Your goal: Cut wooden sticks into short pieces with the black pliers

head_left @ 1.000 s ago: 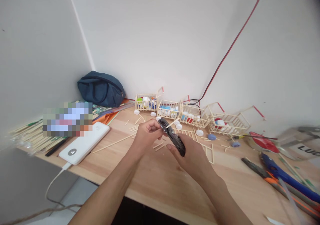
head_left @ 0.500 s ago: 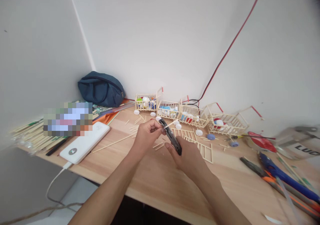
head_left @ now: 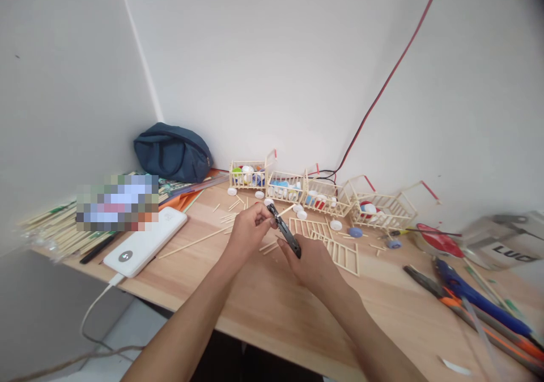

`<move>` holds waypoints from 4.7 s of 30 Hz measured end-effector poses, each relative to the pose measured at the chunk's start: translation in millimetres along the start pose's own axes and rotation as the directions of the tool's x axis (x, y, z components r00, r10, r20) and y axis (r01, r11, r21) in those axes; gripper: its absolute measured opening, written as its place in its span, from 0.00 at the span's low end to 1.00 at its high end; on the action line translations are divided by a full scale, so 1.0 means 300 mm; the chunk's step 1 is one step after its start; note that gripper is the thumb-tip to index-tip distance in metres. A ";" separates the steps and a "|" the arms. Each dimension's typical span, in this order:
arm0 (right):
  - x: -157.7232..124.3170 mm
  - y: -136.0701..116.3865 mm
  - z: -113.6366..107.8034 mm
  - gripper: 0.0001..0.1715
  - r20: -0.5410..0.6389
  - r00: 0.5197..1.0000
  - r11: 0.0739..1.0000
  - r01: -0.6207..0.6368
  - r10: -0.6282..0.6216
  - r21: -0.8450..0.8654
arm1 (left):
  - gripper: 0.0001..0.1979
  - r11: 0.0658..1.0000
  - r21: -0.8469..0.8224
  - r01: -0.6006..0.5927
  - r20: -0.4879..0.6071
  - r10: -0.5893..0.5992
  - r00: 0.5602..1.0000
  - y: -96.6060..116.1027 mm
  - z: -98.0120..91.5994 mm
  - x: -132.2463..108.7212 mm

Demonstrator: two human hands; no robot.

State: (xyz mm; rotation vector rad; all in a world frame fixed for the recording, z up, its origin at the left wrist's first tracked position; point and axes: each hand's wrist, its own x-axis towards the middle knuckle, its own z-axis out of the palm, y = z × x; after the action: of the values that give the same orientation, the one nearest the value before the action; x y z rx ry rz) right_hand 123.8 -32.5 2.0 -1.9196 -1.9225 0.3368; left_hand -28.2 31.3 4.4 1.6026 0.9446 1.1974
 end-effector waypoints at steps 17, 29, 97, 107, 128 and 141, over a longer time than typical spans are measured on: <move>0.068 0.081 -0.006 0.22 0.032 0.998 0.799 -0.067 0.060 0.597 | 0.12 0.898 -0.319 0.303 0.264 -0.223 0.938 -0.017 -0.005 -0.001; 0.061 0.081 0.010 0.18 -0.080 0.994 0.885 -0.027 0.072 0.464 | 0.05 0.937 0.349 -0.017 0.211 -0.061 0.976 -0.017 0.008 -0.019; 0.036 0.099 -0.017 0.23 0.140 0.988 0.535 -0.153 0.064 0.831 | 0.13 0.972 -0.039 0.230 0.424 -0.193 0.885 -0.013 0.043 -0.035; 0.043 0.091 -0.027 0.17 -0.020 0.998 0.803 -0.036 0.060 0.595 | 0.18 0.933 -0.097 0.346 0.489 -0.258 0.833 -0.004 0.044 -0.033; 0.059 0.139 -0.024 0.22 -0.156 0.978 0.741 -0.001 0.142 0.671 | 0.04 0.940 -0.041 0.340 0.317 -0.311 0.896 0.007 0.066 -0.029; 0.065 0.127 -0.009 0.24 -0.167 0.974 0.750 -0.005 0.153 0.662 | 0.05 0.981 0.180 0.070 0.142 -0.097 0.985 -0.013 0.073 -0.050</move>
State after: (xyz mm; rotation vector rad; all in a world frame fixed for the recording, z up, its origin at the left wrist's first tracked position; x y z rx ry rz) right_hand 159.8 -12.2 -10.4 -1.4778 -1.3244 0.7014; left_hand -10.9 14.1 -6.3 1.7462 1.0309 0.9432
